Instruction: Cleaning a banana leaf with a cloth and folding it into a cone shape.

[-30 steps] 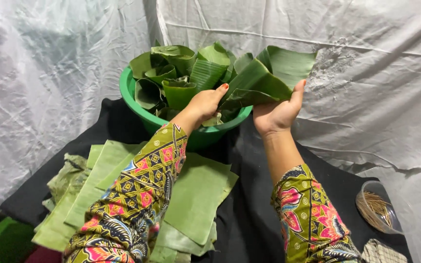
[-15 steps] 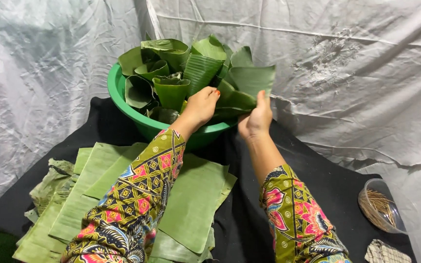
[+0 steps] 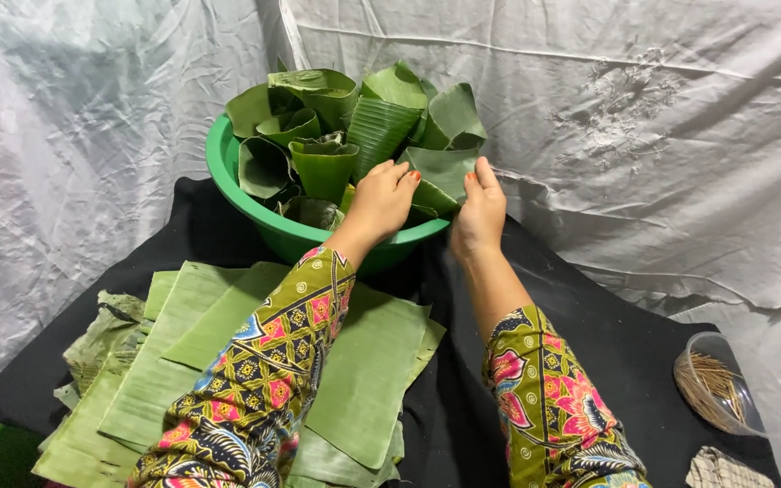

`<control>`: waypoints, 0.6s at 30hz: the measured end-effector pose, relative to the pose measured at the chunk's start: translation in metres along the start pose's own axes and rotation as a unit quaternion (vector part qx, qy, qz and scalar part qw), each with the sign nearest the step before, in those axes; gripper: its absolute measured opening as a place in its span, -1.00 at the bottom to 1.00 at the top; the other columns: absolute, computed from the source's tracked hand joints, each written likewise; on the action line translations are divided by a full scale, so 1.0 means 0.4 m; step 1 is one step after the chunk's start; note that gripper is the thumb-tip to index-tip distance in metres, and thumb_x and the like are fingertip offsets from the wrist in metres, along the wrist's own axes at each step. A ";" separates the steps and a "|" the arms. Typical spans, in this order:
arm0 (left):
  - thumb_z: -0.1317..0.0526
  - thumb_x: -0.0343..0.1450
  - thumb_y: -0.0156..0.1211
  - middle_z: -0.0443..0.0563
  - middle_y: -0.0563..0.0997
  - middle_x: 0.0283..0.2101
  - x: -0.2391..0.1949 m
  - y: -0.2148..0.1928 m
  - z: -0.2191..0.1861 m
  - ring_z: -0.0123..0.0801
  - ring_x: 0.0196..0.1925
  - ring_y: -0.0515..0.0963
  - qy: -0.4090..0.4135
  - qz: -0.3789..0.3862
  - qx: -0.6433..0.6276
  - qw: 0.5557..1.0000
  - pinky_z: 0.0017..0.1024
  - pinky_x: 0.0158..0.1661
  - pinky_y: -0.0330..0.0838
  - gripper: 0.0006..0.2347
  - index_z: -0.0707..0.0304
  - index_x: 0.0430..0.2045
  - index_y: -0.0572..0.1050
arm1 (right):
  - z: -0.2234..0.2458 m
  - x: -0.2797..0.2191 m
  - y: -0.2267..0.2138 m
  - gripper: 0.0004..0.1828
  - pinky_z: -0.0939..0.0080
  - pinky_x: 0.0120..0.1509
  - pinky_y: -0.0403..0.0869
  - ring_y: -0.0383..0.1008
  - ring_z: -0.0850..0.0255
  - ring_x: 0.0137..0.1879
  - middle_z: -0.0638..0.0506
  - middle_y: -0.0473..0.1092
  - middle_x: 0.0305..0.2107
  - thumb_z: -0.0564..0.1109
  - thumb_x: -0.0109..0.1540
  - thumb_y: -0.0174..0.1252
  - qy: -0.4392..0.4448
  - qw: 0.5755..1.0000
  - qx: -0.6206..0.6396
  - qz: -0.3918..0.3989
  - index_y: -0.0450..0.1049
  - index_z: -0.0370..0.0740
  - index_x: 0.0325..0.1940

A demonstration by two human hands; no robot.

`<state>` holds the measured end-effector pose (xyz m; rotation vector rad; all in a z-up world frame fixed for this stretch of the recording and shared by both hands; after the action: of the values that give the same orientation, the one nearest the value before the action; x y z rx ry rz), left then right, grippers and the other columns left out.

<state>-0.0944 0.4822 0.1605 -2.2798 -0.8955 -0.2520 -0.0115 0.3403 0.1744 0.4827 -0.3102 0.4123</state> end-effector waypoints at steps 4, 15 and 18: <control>-0.15 0.50 -0.09 0.15 0.55 0.18 0.013 0.017 0.007 -0.17 0.42 0.33 -0.015 -0.013 0.031 0.999 -0.28 0.41 0.07 -0.49 0.25 0.14 0.51 | -0.077 0.066 -0.049 -0.47 -0.01 0.42 0.39 0.34 -0.10 0.39 -0.38 0.25 0.30 -0.21 0.39 0.03 0.057 0.994 0.097 -0.014 0.18 -0.27 0.46; -0.02 0.54 -0.02 0.10 0.65 0.06 -0.100 -0.133 -0.107 -0.11 0.21 0.56 -0.005 -0.161 -0.211 0.964 -0.21 0.20 0.45 -0.68 0.01 0.08 0.55 | -0.072 0.007 -0.087 -0.52 -0.30 0.61 -0.06 0.07 -0.21 0.53 -0.27 0.20 0.37 -0.08 0.41 0.01 0.051 0.975 0.202 -0.083 0.27 -0.09 0.44; 0.04 0.54 0.01 0.14 0.68 0.01 -0.137 -0.194 -0.128 -0.14 0.16 0.60 0.008 -0.182 -0.224 0.957 -0.24 0.14 0.52 -0.72 0.04 0.04 0.57 | -0.055 -0.018 -0.103 -0.52 -0.30 0.60 -0.18 0.05 -0.17 0.55 -0.21 0.21 0.37 -0.05 0.40 0.01 0.038 0.968 0.222 -0.111 0.29 0.00 0.44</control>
<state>-0.1836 0.4617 0.2178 -2.4920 -1.3611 -0.6972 0.0049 0.3158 0.1374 0.9286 -0.0852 0.2796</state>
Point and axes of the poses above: each hand's wrist, its own x-axis towards the middle knuckle, its own y-axis out of the palm, z = x × y, the point moved 4 cm from there along x, towards the middle knuckle
